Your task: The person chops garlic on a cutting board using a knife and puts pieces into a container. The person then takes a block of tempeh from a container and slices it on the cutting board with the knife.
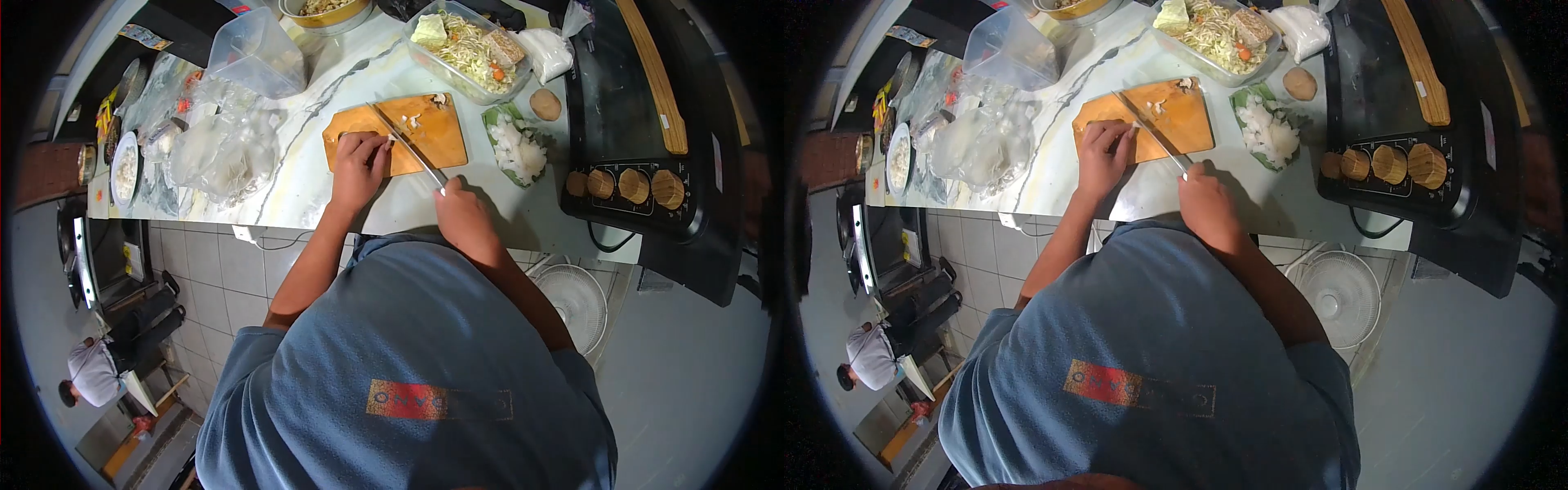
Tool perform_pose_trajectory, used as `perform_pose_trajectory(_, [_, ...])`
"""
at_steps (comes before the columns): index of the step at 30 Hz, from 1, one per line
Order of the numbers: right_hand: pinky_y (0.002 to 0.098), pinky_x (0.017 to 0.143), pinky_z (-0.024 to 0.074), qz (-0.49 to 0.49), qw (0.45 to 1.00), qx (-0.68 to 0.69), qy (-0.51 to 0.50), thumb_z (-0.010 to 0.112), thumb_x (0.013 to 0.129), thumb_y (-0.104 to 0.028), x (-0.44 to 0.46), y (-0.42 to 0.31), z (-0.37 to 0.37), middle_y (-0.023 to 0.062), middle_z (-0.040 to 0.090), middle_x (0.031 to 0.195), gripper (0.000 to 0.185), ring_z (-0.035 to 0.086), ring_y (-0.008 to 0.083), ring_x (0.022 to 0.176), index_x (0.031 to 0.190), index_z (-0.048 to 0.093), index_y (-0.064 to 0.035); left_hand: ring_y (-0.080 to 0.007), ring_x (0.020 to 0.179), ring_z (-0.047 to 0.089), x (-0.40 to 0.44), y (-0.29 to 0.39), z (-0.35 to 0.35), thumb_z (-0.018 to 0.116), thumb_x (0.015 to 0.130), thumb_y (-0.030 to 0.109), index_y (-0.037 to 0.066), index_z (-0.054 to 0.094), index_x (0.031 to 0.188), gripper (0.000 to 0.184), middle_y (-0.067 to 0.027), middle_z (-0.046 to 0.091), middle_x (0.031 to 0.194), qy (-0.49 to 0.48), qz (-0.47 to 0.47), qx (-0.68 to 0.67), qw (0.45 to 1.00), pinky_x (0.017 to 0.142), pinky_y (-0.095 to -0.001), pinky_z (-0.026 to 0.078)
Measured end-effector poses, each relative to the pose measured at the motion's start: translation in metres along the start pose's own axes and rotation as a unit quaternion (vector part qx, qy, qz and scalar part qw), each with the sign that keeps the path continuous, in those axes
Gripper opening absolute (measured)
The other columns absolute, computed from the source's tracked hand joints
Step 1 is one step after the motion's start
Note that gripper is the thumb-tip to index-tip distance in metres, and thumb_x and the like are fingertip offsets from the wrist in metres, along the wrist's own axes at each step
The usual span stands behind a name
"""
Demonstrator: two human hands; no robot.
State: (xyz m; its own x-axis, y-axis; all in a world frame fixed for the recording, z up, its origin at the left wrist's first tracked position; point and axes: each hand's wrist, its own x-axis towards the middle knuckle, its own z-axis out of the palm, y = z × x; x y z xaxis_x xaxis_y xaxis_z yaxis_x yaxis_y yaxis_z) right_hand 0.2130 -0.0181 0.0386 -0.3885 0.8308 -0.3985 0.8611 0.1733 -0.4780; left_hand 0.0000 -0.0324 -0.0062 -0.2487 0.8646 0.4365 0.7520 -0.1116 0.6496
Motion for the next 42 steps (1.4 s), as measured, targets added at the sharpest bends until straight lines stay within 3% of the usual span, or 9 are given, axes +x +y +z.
perform_pose_trajectory(5, [0.0605,0.073,0.0506,0.000,1.000,0.004,0.008,0.055,0.102,-0.032,-0.014,0.015,-0.004,0.0283,0.068,0.081,0.032,0.066,0.0504,0.081,0.103,0.050,0.0001,-0.0312,0.097,0.060,-0.002,0.001,-0.005,0.074,0.085,0.009,0.003,0.073,0.101,0.016,-0.0113,0.067,0.100,-0.029,-0.004,-0.010,1.000,0.086,-0.0395,0.050])
perform_pose_trajectory(9, [0.0586,0.073,0.0532,-0.003,1.000,-0.015,0.010,0.053,0.103,-0.033,-0.013,0.013,-0.010,0.0294,0.069,0.087,0.033,0.068,0.0486,0.083,0.105,0.051,-0.0008,-0.0314,0.100,0.060,0.000,0.006,-0.013,0.074,0.085,0.010,0.005,0.071,0.110,0.026,-0.0125,0.066,0.103,-0.045,-0.025,-0.022,0.998,0.089,-0.0398,0.049])
perform_pose_trajectory(15, [0.0530,0.067,0.0528,-0.044,0.986,-0.015,0.161,0.055,0.103,-0.035,-0.009,0.015,-0.012,0.0189,0.067,0.085,0.029,0.067,0.0429,0.077,0.101,0.057,-0.0066,-0.0316,0.100,0.058,0.007,0.004,-0.017,0.071,0.085,0.007,0.007,0.071,0.113,0.028,-0.0119,0.064,0.104,0.029,-0.017,-0.001,0.999,0.090,-0.0403,0.047])
perform_pose_trajectory(17, [0.0513,0.067,0.0521,-0.070,0.974,-0.022,0.216,0.057,0.102,-0.037,-0.007,0.018,-0.012,0.0155,0.065,0.084,0.029,0.066,0.0398,0.076,0.097,0.059,-0.0080,-0.0308,0.101,0.057,0.013,0.011,-0.023,0.071,0.085,0.008,0.008,0.072,0.111,0.027,-0.0108,0.064,0.105,0.010,0.002,-0.003,1.000,0.089,-0.0404,0.045])
perform_pose_trajectory(21, [0.0496,0.069,0.0508,-0.071,0.974,-0.042,0.212,0.059,0.100,-0.034,-0.007,0.019,-0.013,0.0161,0.065,0.087,0.027,0.065,0.0397,0.081,0.098,0.060,-0.0070,-0.0291,0.109,0.052,0.021,0.025,-0.024,0.070,0.086,0.018,0.012,0.076,0.107,0.022,-0.0078,0.061,0.110,-0.063,0.078,0.075,0.992,0.092,-0.0420,0.038])
perform_pose_trajectory(26, [0.0490,0.071,0.0519,-0.094,0.967,-0.073,0.227,0.062,0.098,-0.038,-0.006,0.016,-0.014,0.0146,0.064,0.086,0.030,0.065,0.0363,0.082,0.095,0.060,-0.0089,-0.0306,0.120,0.045,0.021,0.030,-0.009,0.066,0.089,0.028,0.017,0.077,0.109,0.025,-0.0069,0.057,0.119,-0.105,0.064,0.097,0.988,0.099,-0.0459,0.030])
perform_pose_trajectory(31, [0.0489,0.070,0.0519,-0.087,0.968,-0.054,0.229,0.064,0.097,-0.037,-0.010,0.019,-0.018,0.0148,0.064,0.087,0.029,0.065,0.0369,0.082,0.094,0.060,-0.0087,-0.0320,0.121,0.045,0.029,0.024,-0.020,0.068,0.090,0.031,0.018,0.077,0.110,0.026,-0.0067,0.057,0.122,-0.033,0.027,0.151,0.988,0.101,-0.0459,0.030])
perform_pose_trajectory(35, [0.0498,0.069,0.0519,-0.088,0.971,-0.062,0.215,0.063,0.097,-0.037,-0.013,0.015,-0.021,0.0155,0.064,0.088,0.029,0.066,0.0374,0.083,0.094,0.061,-0.0084,-0.0329,0.122,0.044,0.026,0.018,-0.022,0.068,0.092,0.037,0.016,0.076,0.114,0.031,-0.0074,0.058,0.127,-0.091,0.086,0.176,0.976,0.101,-0.0472,0.031])
perform_pose_trajectory(42, [0.0523,0.068,0.0515,-0.071,0.978,0.017,0.193,0.056,0.102,-0.035,-0.009,0.018,-0.024,0.0181,0.065,0.085,0.031,0.066,0.0417,0.078,0.094,0.060,-0.0051,-0.0314,0.115,0.052,0.028,-0.001,-0.025,0.066,0.095,0.028,0.012,0.070,0.122,0.032,-0.0097,0.061,0.119,0.008,0.005,0.103,0.995,0.099,-0.0455,0.036])
